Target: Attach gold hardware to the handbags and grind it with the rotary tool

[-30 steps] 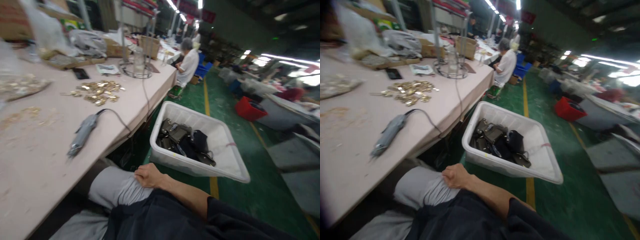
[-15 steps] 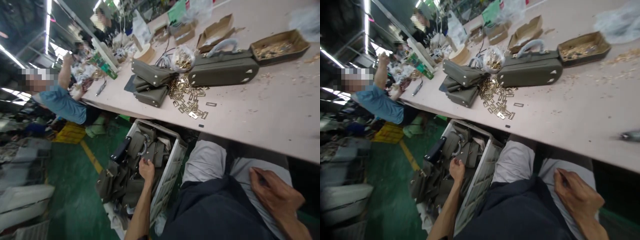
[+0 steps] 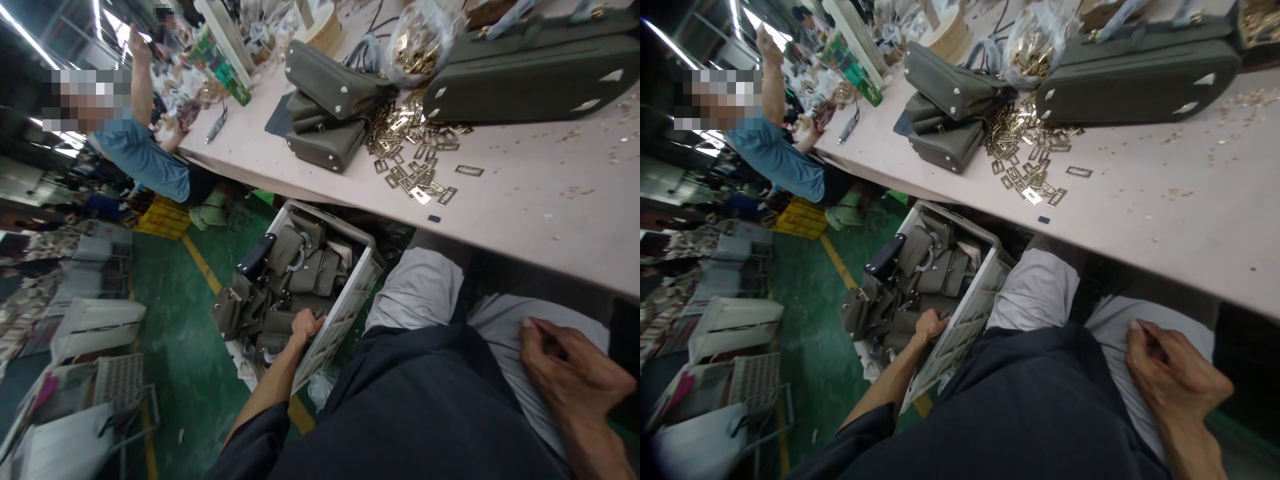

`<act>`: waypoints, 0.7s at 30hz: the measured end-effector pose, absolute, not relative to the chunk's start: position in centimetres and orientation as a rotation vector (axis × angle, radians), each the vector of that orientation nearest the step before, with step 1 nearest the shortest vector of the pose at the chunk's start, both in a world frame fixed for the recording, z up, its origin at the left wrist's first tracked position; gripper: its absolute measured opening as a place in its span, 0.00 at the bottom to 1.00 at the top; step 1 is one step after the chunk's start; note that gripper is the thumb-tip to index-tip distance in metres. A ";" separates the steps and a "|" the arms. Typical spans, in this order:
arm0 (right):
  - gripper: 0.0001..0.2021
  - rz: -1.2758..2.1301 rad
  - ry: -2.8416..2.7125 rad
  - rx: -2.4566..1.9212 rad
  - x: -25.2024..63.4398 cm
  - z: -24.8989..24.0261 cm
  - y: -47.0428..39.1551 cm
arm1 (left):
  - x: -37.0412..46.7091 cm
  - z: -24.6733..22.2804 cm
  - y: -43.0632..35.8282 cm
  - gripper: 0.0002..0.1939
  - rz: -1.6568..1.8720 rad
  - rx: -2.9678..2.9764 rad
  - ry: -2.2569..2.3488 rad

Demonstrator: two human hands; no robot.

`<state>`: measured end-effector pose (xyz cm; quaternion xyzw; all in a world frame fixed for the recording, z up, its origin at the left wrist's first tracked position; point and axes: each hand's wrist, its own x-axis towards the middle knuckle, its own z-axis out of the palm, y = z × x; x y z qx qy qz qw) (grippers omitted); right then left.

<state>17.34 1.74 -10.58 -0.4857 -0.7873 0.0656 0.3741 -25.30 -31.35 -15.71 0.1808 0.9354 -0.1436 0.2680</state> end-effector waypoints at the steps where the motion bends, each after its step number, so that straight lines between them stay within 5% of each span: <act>1: 0.13 0.121 -2.027 -1.200 17.3 -10.5 1.9 | -24.9 -15.5 -31.6 0.29 -0.403 0.530 2.497; 8: 0.11 0.090 -2.048 -1.191 17.0 -9.6 2.1 | -23.8 -13.1 -33.2 0.28 -0.457 0.787 2.406; 15: 0.13 0.172 -2.029 -1.233 17.8 -10.1 2.1 | -22.5 -11.8 -31.6 0.17 -0.529 0.732 2.523; 21: 0.13 0.137 -2.023 -1.201 17.9 -9.9 2.3 | -22.9 -6.3 -29.8 0.14 -0.465 0.540 2.800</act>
